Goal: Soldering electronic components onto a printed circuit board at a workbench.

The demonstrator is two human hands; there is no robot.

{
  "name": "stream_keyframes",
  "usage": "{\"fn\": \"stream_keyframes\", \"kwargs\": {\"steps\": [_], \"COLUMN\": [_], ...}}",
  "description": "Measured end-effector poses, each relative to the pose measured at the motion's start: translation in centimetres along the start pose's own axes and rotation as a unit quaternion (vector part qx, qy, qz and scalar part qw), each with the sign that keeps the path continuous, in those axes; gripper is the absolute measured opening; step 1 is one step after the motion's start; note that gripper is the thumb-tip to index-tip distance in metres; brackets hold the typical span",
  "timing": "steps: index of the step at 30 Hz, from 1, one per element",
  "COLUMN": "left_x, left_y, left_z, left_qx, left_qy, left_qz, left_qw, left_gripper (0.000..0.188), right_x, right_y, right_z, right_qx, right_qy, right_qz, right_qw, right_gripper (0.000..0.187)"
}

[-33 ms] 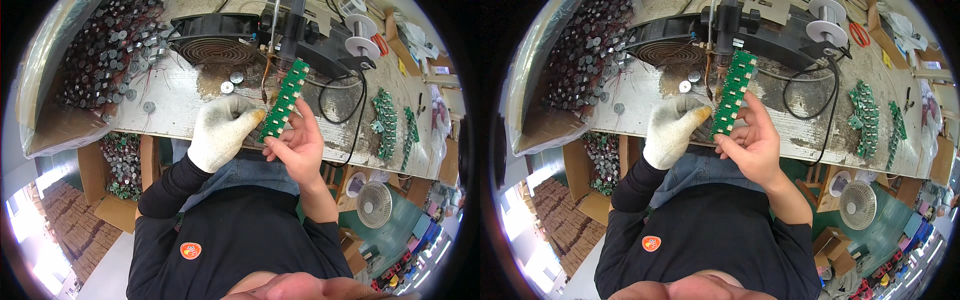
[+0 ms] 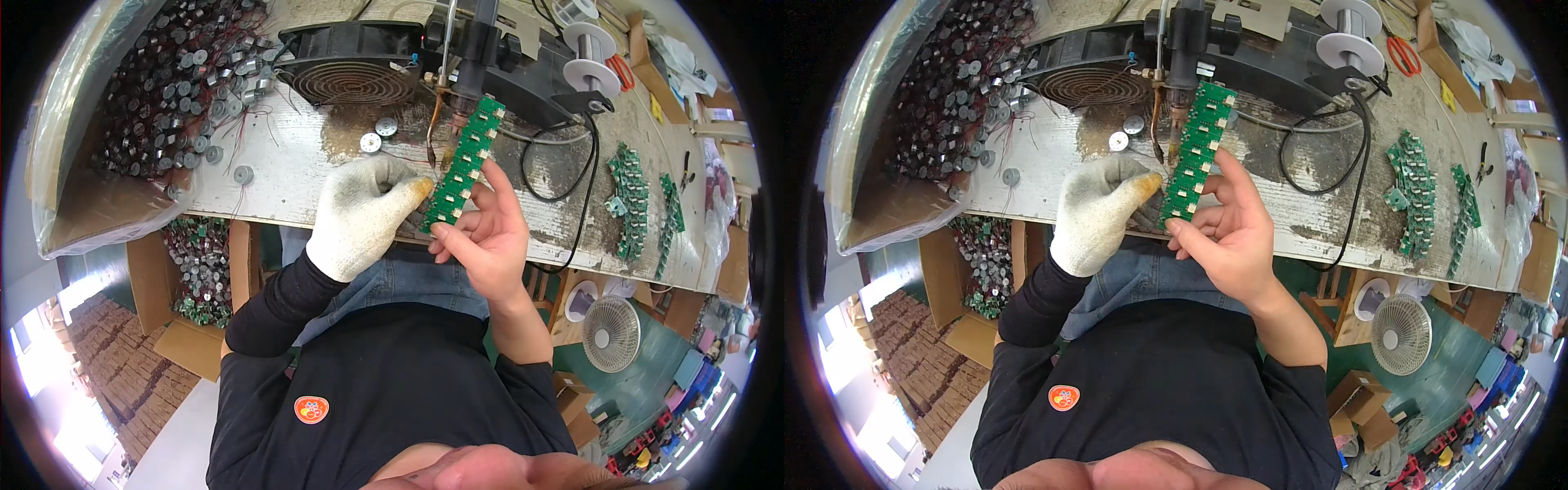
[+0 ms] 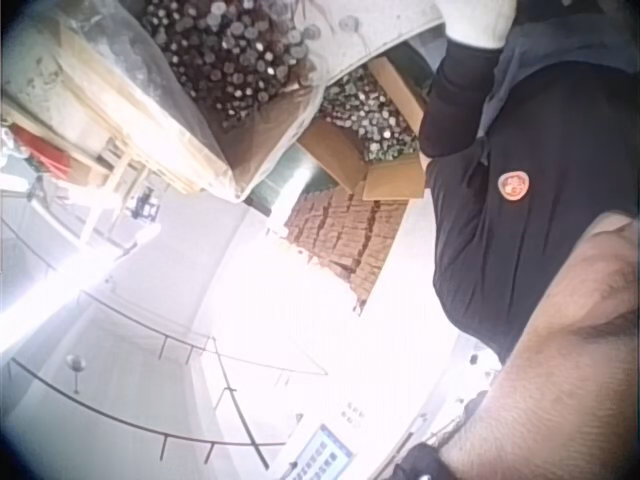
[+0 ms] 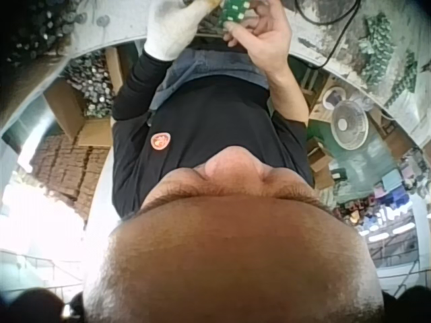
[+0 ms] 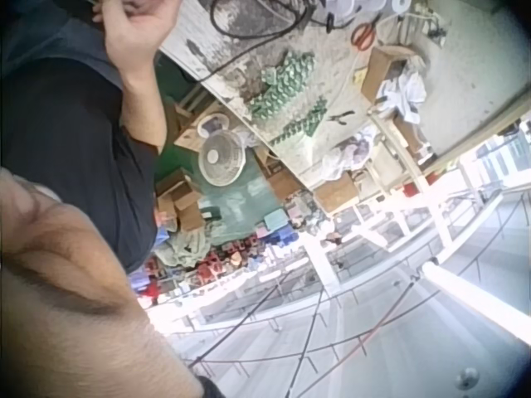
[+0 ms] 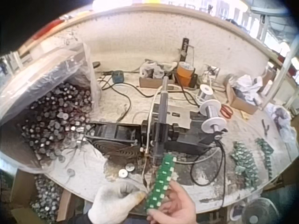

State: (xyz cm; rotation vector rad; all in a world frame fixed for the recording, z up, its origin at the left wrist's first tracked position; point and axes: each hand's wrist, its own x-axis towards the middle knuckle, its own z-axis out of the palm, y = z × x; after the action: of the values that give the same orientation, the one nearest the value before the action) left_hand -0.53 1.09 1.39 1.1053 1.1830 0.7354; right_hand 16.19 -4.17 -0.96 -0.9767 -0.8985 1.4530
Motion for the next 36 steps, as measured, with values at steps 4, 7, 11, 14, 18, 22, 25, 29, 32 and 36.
{"fn": "stream_keyframes", "kwargs": {"steps": [4,7,11,14,18,22,25,29,32,36], "left_x": [0.1,0.1,-0.1,-0.3,-3.3,-6.4,-7.6,-8.7,-8.4,-7.2], "left_y": [-0.4,-0.5,0.2,-0.3,0.9,1.3,0.0,-1.4,-3.1,-2.6], "left_z": [0.0,0.0,-0.3,-0.5,-3.3,-9.4,-15.7,-18.2,-18.2,-17.7], "left_qx": [0.006,-0.003,0.01,-0.02,0.182,0.141,0.292,0.556,0.521,0.535], "left_qy": [0.002,0.007,0.002,0.004,0.085,0.3,0.361,0.248,0.203,0.137], "left_qz": [0.001,-0.008,-0.002,-0.012,0.097,0.207,0.228,0.194,0.153,0.212], "left_qw": [1.0,1.0,1.0,1.0,0.975,0.92,0.856,0.769,0.815,0.806], "left_gripper": [0.017,0.02,0.023,0.024,0.031,0.024,0.025,0.034,0.038,0.042], "right_x": [0.1,0.0,-0.1,-0.1,0.2,0.2,0.3,0.5,0.6,0.5], "right_y": [0.1,0.4,0.3,0.3,0.0,0.1,0.4,0.3,0.2,0.6], "right_z": [0.0,0.0,0.4,0.5,-0.1,-0.8,-0.9,-0.6,-0.2,-0.3], "right_qx": [-0.006,-0.009,-0.017,-0.01,-0.007,-0.029,-0.027,-0.038,-0.051,-0.055], "right_qy": [0.004,0.005,0.013,0.021,0.04,0.062,0.067,0.056,0.056,0.056], "right_qz": [0.002,0.014,0.013,0.024,0.037,0.027,0.02,0.016,0.017,0.009], "right_qw": [1.0,1.0,1.0,0.999,0.998,0.997,0.997,0.998,0.997,0.997], "right_gripper": [0.08,0.08,0.08,0.08,0.08,0.078,0.076,0.075,0.074,0.074]}}
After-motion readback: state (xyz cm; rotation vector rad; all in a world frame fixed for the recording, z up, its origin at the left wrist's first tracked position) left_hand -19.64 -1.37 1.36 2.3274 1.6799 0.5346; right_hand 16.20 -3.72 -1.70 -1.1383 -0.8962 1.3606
